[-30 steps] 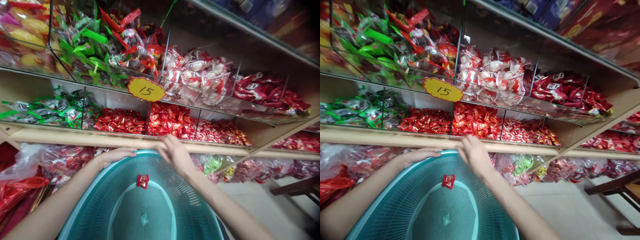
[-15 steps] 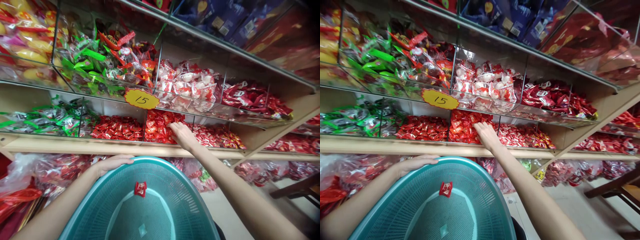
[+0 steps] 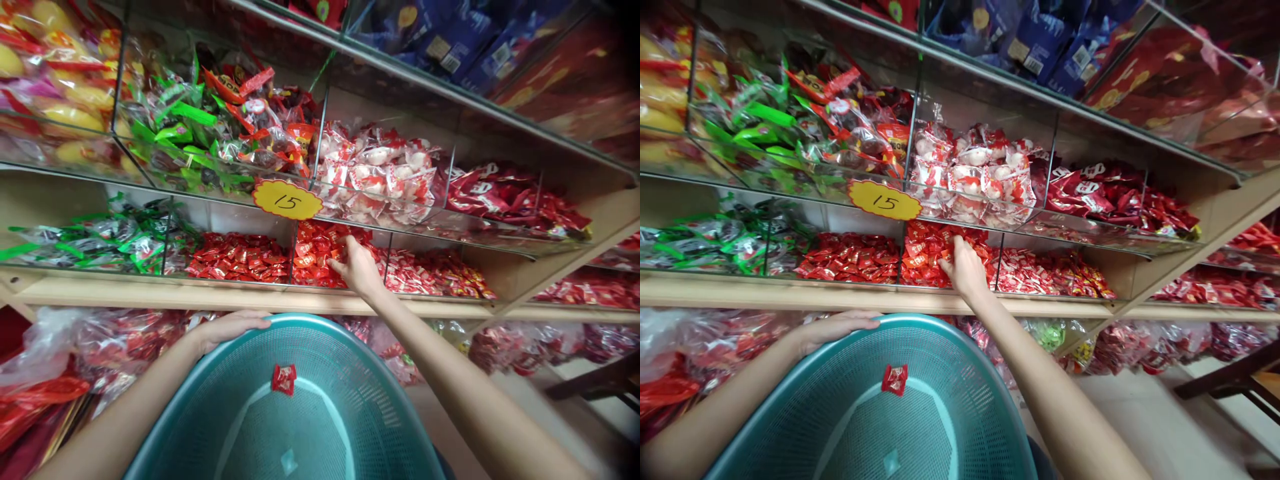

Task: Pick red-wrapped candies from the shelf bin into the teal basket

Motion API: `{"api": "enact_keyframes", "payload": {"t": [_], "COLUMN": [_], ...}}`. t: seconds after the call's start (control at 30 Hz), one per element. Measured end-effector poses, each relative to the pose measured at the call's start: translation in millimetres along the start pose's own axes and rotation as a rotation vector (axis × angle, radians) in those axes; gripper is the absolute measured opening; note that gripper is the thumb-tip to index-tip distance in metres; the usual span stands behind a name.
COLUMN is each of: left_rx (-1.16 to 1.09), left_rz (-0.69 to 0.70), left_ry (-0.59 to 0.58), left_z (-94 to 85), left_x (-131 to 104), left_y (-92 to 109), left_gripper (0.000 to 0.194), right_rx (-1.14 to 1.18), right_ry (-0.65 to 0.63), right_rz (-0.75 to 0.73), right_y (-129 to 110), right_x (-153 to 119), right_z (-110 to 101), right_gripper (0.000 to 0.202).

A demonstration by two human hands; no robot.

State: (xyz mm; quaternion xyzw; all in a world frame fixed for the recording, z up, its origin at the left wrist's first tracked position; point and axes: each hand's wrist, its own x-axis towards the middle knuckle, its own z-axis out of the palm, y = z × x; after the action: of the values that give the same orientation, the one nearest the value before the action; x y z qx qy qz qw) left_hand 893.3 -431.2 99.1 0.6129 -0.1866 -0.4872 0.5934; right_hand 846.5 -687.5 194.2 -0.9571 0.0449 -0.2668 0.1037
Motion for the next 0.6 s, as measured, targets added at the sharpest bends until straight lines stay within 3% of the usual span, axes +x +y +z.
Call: {"api": "enact_keyframes", "payload": {"t": [0.33, 0.6], "left_rx": [0.029, 0.055], "left_rz": [0.019, 0.023], "left_ry": [0.002, -0.012], "left_z": [-0.9, -5.2], "left_x": [-2.4, 1.5], "left_y": [-0.6, -5.8], "left_gripper": [0.039, 0.041], "right_rx": [0.005, 0.071], "right_ry": [-0.073, -0.039], "right_rz": [0.078, 0.065], "right_y": [2.3, 0.1], "right_x": [-2.8, -3.7], "right_z": [3.9, 8.2], "right_gripper": [0.040, 0.041]}}
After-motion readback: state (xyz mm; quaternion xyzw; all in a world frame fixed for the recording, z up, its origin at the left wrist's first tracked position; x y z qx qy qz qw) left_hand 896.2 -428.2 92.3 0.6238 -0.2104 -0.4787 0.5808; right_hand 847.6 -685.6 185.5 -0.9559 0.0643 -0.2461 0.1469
